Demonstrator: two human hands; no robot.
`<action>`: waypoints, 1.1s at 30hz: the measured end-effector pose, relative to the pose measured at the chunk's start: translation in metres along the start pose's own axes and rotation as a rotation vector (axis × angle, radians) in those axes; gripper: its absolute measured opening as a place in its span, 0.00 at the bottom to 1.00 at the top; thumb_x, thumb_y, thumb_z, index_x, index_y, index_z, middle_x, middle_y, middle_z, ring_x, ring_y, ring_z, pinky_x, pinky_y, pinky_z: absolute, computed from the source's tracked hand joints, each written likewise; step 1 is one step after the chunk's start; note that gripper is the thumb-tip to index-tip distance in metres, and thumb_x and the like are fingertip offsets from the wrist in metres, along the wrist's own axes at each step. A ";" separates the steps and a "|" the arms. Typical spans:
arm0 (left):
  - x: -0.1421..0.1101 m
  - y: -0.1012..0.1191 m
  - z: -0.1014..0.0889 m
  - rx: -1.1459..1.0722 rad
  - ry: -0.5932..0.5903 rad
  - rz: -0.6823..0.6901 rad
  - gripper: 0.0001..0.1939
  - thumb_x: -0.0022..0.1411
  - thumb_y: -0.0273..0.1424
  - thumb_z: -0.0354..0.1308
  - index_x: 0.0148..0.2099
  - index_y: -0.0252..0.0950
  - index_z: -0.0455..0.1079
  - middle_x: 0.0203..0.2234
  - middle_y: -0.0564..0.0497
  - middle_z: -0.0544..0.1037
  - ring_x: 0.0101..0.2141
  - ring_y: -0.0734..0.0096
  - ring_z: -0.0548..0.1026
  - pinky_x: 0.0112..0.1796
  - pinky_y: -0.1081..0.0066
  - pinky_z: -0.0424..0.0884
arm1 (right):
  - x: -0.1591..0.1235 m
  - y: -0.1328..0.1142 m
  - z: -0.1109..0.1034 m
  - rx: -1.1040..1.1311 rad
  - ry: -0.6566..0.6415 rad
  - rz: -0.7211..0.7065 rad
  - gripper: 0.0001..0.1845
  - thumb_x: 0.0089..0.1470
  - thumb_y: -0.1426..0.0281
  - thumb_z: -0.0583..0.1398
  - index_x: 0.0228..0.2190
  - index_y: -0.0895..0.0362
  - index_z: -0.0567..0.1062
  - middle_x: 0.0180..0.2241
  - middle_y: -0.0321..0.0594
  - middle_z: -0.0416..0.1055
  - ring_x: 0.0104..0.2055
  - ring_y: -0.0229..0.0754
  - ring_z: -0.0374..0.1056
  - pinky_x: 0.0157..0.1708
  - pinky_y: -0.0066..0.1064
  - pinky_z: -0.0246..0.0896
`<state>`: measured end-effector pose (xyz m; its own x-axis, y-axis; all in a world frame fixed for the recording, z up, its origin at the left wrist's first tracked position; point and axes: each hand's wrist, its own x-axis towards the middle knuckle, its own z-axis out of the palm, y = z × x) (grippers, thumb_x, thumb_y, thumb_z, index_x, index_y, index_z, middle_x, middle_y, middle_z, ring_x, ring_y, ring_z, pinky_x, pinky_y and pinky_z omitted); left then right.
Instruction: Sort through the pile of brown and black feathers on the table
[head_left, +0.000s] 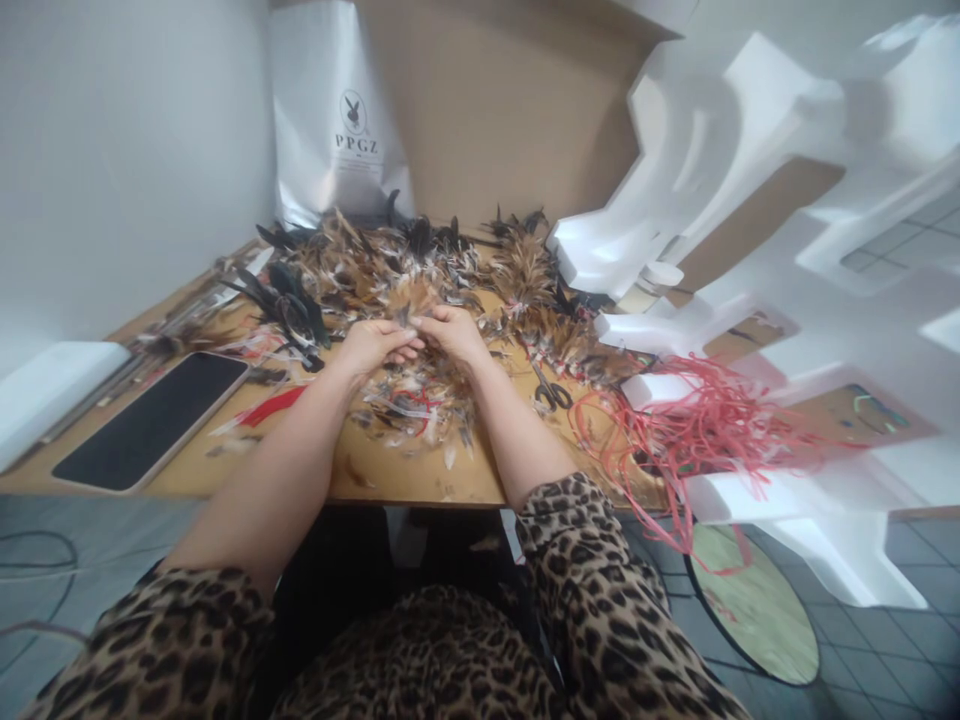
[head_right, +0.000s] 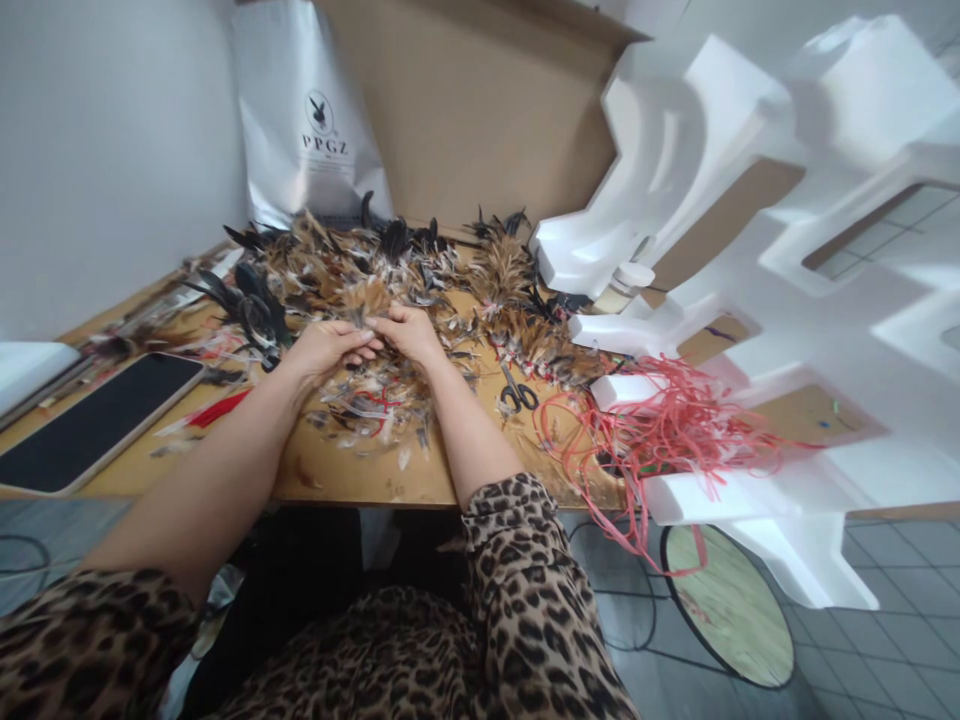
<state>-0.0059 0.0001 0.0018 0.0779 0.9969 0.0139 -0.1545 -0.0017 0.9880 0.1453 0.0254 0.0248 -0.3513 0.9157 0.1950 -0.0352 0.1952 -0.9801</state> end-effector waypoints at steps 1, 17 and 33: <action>0.000 0.000 0.000 0.001 -0.009 -0.003 0.10 0.45 0.32 0.66 0.28 0.28 0.76 0.27 0.39 0.79 0.20 0.77 0.74 0.21 0.80 0.67 | 0.000 0.000 0.000 0.002 -0.005 -0.006 0.21 0.38 0.57 0.65 0.16 0.59 0.63 0.11 0.26 0.55 0.15 0.26 0.47 0.17 0.23 0.39; 0.002 -0.003 -0.002 0.198 -0.062 0.049 0.09 0.46 0.32 0.63 0.26 0.30 0.76 0.21 0.43 0.78 0.21 0.72 0.75 0.23 0.76 0.70 | -0.002 -0.004 0.001 -0.257 -0.002 -0.024 0.21 0.38 0.57 0.64 0.16 0.61 0.65 0.14 0.29 0.59 0.19 0.28 0.51 0.19 0.23 0.44; -0.001 -0.003 0.002 0.178 -0.039 0.004 0.10 0.46 0.33 0.64 0.27 0.29 0.76 0.22 0.44 0.78 0.22 0.75 0.75 0.26 0.77 0.71 | -0.002 0.000 0.000 -0.182 0.031 0.051 0.23 0.36 0.54 0.64 0.16 0.60 0.64 0.12 0.28 0.58 0.17 0.28 0.50 0.18 0.23 0.43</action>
<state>-0.0037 -0.0012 -0.0009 0.1168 0.9930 0.0200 0.0214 -0.0226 0.9995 0.1455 0.0237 0.0245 -0.3193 0.9359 0.1489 0.1528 0.2060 -0.9665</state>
